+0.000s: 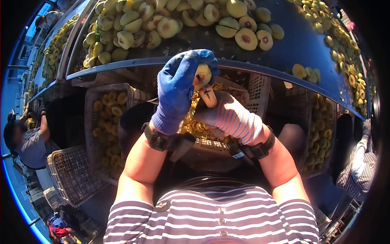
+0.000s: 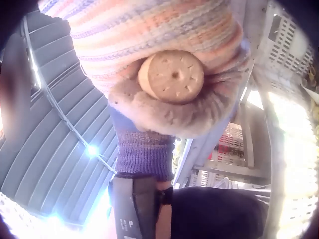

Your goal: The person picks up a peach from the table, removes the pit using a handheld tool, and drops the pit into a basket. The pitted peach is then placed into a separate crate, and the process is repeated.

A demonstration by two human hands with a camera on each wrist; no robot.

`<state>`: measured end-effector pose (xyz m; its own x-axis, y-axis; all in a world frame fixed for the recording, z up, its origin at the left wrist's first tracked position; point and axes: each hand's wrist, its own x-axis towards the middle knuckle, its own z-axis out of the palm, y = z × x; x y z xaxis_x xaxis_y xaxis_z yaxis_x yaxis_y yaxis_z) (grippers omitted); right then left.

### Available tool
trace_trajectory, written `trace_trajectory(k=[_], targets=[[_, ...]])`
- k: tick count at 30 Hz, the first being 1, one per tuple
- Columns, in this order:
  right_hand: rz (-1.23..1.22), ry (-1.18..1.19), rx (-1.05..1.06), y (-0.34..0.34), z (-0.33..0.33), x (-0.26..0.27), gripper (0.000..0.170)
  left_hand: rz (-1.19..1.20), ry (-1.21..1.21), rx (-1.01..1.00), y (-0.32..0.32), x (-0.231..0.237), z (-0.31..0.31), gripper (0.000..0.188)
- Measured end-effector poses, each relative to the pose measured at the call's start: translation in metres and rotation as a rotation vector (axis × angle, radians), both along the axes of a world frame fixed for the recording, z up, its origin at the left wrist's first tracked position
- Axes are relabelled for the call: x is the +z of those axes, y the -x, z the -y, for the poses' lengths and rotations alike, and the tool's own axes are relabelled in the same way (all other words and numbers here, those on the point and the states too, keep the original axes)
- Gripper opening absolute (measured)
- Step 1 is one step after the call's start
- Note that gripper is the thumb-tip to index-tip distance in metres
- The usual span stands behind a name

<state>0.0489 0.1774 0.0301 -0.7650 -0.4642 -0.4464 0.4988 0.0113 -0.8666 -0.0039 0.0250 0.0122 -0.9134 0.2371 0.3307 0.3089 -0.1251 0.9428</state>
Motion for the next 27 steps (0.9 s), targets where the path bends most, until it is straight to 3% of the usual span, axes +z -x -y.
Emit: trace_trajectory(k=[6, 8, 9, 10, 11, 15, 19, 22, 25, 27], targets=[[-0.052, 0.001, 0.035, -0.003, -0.004, -0.011, 0.017, -0.534, 0.123, 0.142, 0.017, -0.027, -0.001, 0.027], [0.067, -0.072, 0.0, -0.001, -0.002, 0.004, 0.02, -0.256, 0.015, 0.119, 0.011, -0.029, 0.0, 0.027], [0.001, -0.193, 0.044, 0.0, 0.002, -0.002, 0.022, 0.042, -0.108, 0.037, 0.002, -0.019, 0.002, 0.027], [-0.016, -0.13, 0.046, -0.005, 0.006, -0.004, 0.023, 0.345, -0.23, -0.043, -0.005, -0.011, 0.004, 0.028], [0.038, -0.083, 0.029, -0.007, 0.008, -0.01, 0.019, 0.391, -0.143, -0.059, -0.004, -0.005, 0.007, 0.029], [0.167, 0.015, 0.002, -0.006, 0.009, -0.01, 0.021, 0.25, 0.11, 0.008, 0.001, 0.0, 0.002, 0.031], [0.166, -0.044, 0.012, -0.005, 0.011, -0.007, 0.021, 0.118, 0.059, 0.099, -0.005, -0.013, -0.005, 0.029], [0.196, 0.064, 0.018, -0.007, 0.006, -0.014, 0.021, -0.266, 0.31, 0.092, 0.005, -0.014, -0.001, 0.03], [0.278, 0.139, 0.043, -0.011, 0.0, -0.019, 0.021, -0.326, 0.407, 0.037, 0.008, -0.009, 0.001, 0.032], [0.38, 0.24, 0.084, -0.012, -0.003, -0.023, 0.021, 0.123, 0.117, -0.047, -0.001, -0.006, -0.004, 0.036]])
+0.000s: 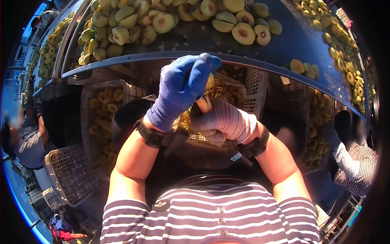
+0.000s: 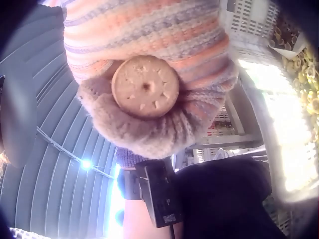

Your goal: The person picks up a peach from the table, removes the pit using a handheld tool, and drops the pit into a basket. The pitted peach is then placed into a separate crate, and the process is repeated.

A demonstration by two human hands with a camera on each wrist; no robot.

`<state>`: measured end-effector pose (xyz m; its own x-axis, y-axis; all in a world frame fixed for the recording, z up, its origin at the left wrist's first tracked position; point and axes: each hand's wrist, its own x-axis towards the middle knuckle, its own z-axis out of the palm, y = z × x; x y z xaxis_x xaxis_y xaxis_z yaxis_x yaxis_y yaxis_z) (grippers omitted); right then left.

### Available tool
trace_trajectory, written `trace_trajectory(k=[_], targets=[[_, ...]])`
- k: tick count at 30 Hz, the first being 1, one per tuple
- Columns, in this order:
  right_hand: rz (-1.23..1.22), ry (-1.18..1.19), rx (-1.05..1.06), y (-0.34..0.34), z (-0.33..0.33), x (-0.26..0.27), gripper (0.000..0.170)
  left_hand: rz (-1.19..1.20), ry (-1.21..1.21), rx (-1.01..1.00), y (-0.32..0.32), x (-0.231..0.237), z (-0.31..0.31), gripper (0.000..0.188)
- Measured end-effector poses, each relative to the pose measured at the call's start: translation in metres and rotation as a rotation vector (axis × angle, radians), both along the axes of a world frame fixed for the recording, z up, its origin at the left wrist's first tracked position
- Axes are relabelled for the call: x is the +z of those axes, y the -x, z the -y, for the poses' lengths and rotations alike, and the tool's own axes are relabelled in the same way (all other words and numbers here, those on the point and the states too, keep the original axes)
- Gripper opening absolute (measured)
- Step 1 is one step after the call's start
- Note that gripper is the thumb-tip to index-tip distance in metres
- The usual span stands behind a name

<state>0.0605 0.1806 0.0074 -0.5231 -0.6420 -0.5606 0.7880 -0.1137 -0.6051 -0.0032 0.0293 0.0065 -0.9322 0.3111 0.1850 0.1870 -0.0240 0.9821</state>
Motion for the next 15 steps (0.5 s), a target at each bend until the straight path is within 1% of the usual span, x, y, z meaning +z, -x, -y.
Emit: trace_trajectory(k=[1, 2, 4, 6, 7, 8, 9, 10, 11, 12, 13, 14, 15], targets=[[-0.015, 0.002, 0.006, 0.0, 0.001, 0.002, 0.021, 0.227, -0.142, -0.018, -0.004, 0.004, -0.001, 0.039], [-0.028, 0.004, 0.014, -0.001, 0.002, 0.005, 0.021, 0.401, -0.316, -0.076, -0.008, 0.011, 0.0, 0.043], [-0.017, 0.026, 0.013, -0.002, 0.003, 0.005, 0.02, 0.376, -0.485, -0.135, -0.011, 0.003, -0.001, 0.046], [0.031, 0.062, -0.003, 0.0, 0.0, 0.002, 0.017, 0.257, -0.488, -0.142, -0.013, -0.006, 0.0, 0.046], [-0.031, 0.023, 0.009, 0.0, -0.004, 0.007, 0.016, 0.197, -0.49, -0.145, -0.014, -0.01, 0.0, 0.046], [-0.093, -0.015, 0.023, -0.003, -0.01, 0.014, 0.015, -0.055, -0.223, -0.049, -0.013, -0.012, 0.003, 0.046], [-0.158, -0.051, 0.036, -0.005, -0.017, 0.018, 0.015, -0.082, -0.206, -0.047, -0.009, -0.023, 0.009, 0.041], [-0.121, -0.051, 0.056, -0.007, -0.03, 0.018, 0.015, -0.109, -0.189, -0.044, -0.005, -0.034, 0.015, 0.039], [-0.205, -0.15, 0.076, -0.008, -0.036, 0.009, 0.018, -0.135, -0.172, -0.041, -0.001, -0.045, 0.021, 0.04], [-0.351, -0.494, 0.212, -0.006, -0.031, 0.021, 0.022, -0.23, -0.064, -0.024, 0.0, -0.046, 0.031, 0.056], [-0.496, -0.84, 0.343, -0.005, -0.026, 0.032, 0.028, -0.238, 0.001, 0.003, -0.003, -0.039, 0.038, 0.057], [-0.783, -0.789, 0.306, -0.012, -0.039, -0.01, 0.038, -0.245, 0.066, 0.028, -0.006, -0.032, 0.044, 0.059], [-0.81, -0.792, 0.291, -0.015, -0.042, -0.015, 0.035, -0.252, 0.132, 0.053, -0.009, -0.024, 0.051, 0.061]])
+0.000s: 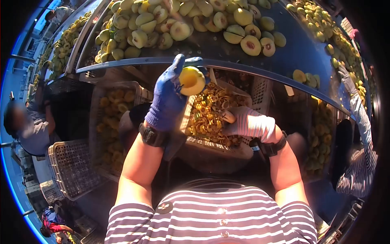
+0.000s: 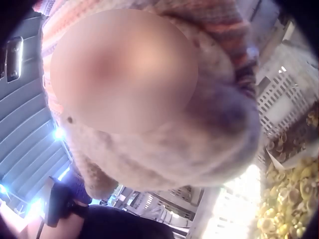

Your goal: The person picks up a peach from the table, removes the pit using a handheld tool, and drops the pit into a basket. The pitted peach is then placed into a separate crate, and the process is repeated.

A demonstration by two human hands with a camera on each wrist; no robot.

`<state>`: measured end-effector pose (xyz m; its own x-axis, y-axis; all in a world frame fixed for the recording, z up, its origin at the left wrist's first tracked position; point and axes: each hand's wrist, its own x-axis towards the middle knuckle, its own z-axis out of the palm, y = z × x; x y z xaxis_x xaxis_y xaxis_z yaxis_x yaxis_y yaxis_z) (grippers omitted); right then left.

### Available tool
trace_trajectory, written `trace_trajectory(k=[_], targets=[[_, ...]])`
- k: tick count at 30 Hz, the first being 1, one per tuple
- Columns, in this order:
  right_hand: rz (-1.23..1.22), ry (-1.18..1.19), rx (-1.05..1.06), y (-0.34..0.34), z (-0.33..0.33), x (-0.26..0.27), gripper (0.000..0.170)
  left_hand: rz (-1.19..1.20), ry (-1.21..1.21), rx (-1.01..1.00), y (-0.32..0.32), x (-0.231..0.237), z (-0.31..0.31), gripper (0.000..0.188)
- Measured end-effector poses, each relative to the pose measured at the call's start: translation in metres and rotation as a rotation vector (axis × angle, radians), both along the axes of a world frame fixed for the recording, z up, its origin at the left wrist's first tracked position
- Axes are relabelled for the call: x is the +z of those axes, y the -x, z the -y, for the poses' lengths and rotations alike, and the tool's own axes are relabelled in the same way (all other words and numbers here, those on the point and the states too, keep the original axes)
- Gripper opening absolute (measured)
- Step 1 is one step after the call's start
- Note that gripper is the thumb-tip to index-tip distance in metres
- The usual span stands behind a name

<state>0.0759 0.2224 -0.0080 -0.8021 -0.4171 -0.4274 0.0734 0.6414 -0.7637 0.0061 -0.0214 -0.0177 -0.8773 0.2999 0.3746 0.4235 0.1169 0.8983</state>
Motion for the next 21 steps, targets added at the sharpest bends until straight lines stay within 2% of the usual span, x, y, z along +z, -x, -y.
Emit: trace_trajectory(k=[2, 4, 6, 8, 10, 11, 12, 13, 14, 17, 19, 21], targets=[[-0.099, -0.038, 0.043, -0.005, -0.005, 0.002, 0.034, 0.693, -0.728, -0.107, -0.003, 0.035, 0.035, 0.045], [-0.104, -0.124, 0.036, -0.009, -0.007, 0.02, 0.036, 0.611, -0.382, 0.186, -0.021, 0.071, 0.085, 0.033], [-0.125, -0.059, 0.059, -0.005, -0.008, 0.025, 0.034, 0.379, 0.345, 0.605, -0.02, 0.069, 0.141, 0.037], [-0.086, -0.015, 0.009, 0.0, 0.004, 0.032, 0.033, 0.13, 0.745, 0.767, -0.002, 0.066, 0.157, 0.044], [-0.103, -0.004, -0.044, 0.006, 0.014, 0.029, 0.033, 0.219, 0.478, 0.581, 0.025, 0.081, 0.106, 0.051], [-0.145, 0.048, -0.069, 0.008, 0.016, 0.021, 0.034, 0.15, 0.586, 0.543, 0.051, 0.062, 0.09, 0.055], [-0.186, 0.099, -0.093, 0.012, 0.017, 0.016, 0.036, 0.108, 0.832, 0.54, 0.072, 0.061, 0.064, 0.061], [-0.128, 0.128, -0.139, 0.013, 0.019, 0.025, 0.034, 0.147, 1.041, 0.534, 0.096, 0.052, 0.046, 0.067], [-0.097, 0.081, -0.176, 0.014, 0.019, 0.032, 0.034, 0.048, 1.217, 0.538, 0.116, 0.04, 0.033, 0.063], [-0.158, 0.039, -0.214, 0.018, 0.014, 0.022, 0.034, -0.033, 1.21, 0.464, 0.156, 0.008, 0.021, 0.051], [-0.179, 0.166, -0.281, 0.022, 0.011, 0.021, 0.032, -0.086, 1.165, 0.47, 0.16, -0.001, 0.018, 0.044], [-0.19, 0.318, -0.359, 0.026, 0.013, 0.022, 0.027, -0.106, 1.021, 0.488, 0.162, -0.007, 0.032, 0.039]])
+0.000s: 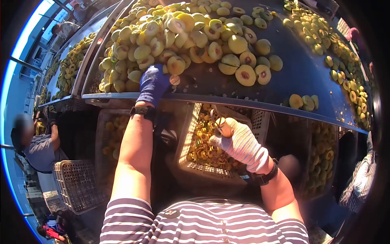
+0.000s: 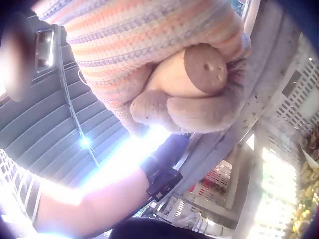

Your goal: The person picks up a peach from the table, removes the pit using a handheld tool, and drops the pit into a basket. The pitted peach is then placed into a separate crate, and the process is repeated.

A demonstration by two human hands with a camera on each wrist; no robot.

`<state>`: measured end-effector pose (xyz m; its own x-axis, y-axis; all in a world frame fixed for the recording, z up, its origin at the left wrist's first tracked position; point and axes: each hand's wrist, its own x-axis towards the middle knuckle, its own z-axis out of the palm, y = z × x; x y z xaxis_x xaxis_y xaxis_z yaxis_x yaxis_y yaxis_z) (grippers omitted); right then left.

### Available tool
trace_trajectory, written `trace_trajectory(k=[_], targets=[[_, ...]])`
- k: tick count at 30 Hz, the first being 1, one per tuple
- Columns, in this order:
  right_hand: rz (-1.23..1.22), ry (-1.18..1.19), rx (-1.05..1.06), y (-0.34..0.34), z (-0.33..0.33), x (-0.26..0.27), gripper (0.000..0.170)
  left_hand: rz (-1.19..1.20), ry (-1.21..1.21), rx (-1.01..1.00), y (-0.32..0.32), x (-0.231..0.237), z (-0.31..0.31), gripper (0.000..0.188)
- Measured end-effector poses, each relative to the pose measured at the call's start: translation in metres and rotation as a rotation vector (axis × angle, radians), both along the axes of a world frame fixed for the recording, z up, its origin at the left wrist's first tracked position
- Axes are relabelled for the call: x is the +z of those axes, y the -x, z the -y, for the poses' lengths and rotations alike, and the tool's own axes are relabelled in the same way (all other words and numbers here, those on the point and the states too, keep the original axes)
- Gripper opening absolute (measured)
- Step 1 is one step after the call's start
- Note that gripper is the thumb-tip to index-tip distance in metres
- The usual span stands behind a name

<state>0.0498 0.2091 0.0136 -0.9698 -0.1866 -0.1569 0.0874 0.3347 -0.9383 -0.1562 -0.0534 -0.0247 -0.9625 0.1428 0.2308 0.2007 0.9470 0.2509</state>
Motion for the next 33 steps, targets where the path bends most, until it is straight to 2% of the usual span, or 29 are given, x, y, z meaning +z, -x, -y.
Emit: trace_trajectory(k=[1, 2, 5, 6, 7, 8, 9, 11, 13, 14, 15, 17, 19, 20, 22, 23, 25, 28, 31, 33], targets=[[0.019, 0.05, -0.041, 0.002, 0.002, 0.005, 0.027, -0.028, -0.066, -0.002, -0.001, -0.001, 0.009, 0.036], [0.09, 0.101, -0.058, 0.004, 0.003, 0.014, 0.028, 0.116, -0.161, 0.079, -0.003, -0.001, 0.019, 0.029], [0.175, 0.285, -0.121, 0.006, 0.006, 0.017, 0.028, 0.304, -0.717, 0.135, -0.031, 0.016, 0.031, 0.027], [0.182, 0.352, -0.144, 0.006, 0.006, 0.015, 0.028, 0.243, -0.74, 0.079, -0.044, 0.027, 0.027, 0.027], [0.25, 0.438, -0.182, 0.005, 0.007, 0.019, 0.027, 0.012, -0.645, -0.094, -0.058, 0.037, 0.02, 0.03], [0.189, 0.614, -0.192, 0.004, 0.009, 0.01, 0.03, -0.213, -0.544, -0.265, -0.073, 0.044, 0.009, 0.032], [0.222, 0.65, -0.214, 0.002, 0.009, 0.015, 0.037, -0.432, -0.442, -0.436, -0.089, 0.05, -0.004, 0.035], [0.187, 0.749, -0.171, 0.003, 0.012, 0.011, 0.04, -0.469, -0.409, -0.659, -0.124, 0.064, -0.038, 0.041], [0.217, 0.85, -0.111, 0.003, 0.012, 0.009, 0.042, -0.355, -0.191, -0.763, -0.159, 0.07, -0.062, 0.046], [0.242, 0.848, -0.103, 0.003, 0.009, 0.003, 0.041, -0.349, -0.11, -0.732, -0.171, 0.067, -0.068, 0.048], [0.27, 0.849, -0.092, 0.003, 0.007, 0.001, 0.039, -0.337, -0.127, -0.74, -0.173, 0.063, -0.068, 0.051], [0.277, 0.885, -0.09, -0.002, 0.006, 0.005, 0.037, -0.295, -0.266, -0.806, -0.167, 0.065, -0.061, 0.054], [0.258, 0.918, -0.09, -0.001, 0.005, 0.013, 0.036, -0.227, -0.799, -0.704, -0.168, 0.06, -0.06, 0.054], [0.24, 0.933, -0.096, 0.0, 0.006, 0.016, 0.035, -0.062, -0.942, -0.612, -0.166, 0.057, -0.057, 0.053], [0.218, 0.934, -0.062, 0.002, 0.005, 0.012, 0.033, 0.288, -1.191, -0.578, -0.162, 0.05, -0.058, 0.054], [0.252, 0.88, -0.06, 0.002, 0.005, 0.015, 0.03, 0.477, -1.299, -0.639, -0.16, 0.046, -0.065, 0.055], [0.224, 0.823, -0.162, 0.002, 0.005, 0.012, 0.027, 0.501, -1.26, -0.606, -0.16, 0.04, -0.072, 0.052], [0.224, 0.768, -0.21, 0.005, 0.006, 0.008, 0.026, 0.373, -1.257, -0.611, -0.156, 0.031, -0.086, 0.049], [0.293, 0.744, -0.205, 0.007, 0.003, 0.004, 0.027, 0.438, -1.415, -0.488, -0.159, 0.024, -0.095, 0.045], [0.274, 0.775, -0.193, 0.007, 0.005, 0.005, 0.026, 0.437, -1.415, -0.413, -0.163, 0.027, -0.097, 0.041]])
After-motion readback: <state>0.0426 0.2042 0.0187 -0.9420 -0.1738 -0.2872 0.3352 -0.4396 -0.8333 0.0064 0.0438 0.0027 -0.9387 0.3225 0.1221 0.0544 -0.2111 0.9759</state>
